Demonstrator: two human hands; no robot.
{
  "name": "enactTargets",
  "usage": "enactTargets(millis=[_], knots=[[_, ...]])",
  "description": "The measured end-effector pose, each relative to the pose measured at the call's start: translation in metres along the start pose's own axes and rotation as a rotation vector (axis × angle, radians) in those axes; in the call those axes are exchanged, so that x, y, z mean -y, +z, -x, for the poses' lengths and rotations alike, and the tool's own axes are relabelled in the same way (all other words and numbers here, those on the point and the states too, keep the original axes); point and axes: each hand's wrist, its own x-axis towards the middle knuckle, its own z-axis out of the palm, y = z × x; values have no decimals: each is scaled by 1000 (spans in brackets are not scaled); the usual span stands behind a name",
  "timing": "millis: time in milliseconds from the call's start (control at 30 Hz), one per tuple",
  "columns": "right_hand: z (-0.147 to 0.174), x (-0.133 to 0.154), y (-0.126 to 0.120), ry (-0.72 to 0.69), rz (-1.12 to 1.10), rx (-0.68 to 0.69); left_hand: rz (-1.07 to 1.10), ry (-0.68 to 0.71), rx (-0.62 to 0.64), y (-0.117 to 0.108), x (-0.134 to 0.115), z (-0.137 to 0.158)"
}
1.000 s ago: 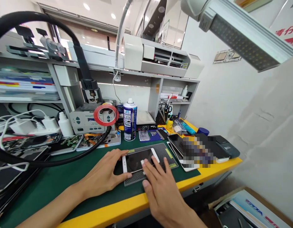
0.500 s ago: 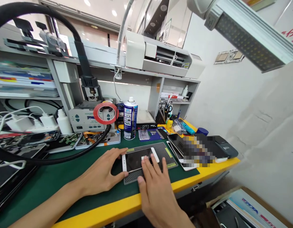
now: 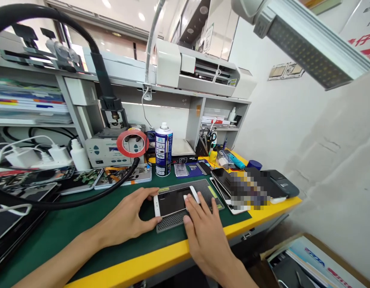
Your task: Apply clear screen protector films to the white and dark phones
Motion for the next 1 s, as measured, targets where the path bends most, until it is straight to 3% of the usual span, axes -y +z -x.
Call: enactTargets(millis=[100,367,600,700,833,1000], knots=[[1,-12,3,30,23,5,23,-23,-42,0,2,-1],[0,-16,7,21,-23,-64,59,-33,-14,-10,5,-2],[-28,-27,-6,76,-317,-130,293,-106,39,-21,4,-11],[-42,-31,-15,141,-412,-99,392,-168,64,-22,2,-15],[-49,-30,-19,187,-446,-72,408,-239,6,-20,-2,-17],[-43,-29,-14,142,-419,-107,383,-173,6,-16,3,-15]])
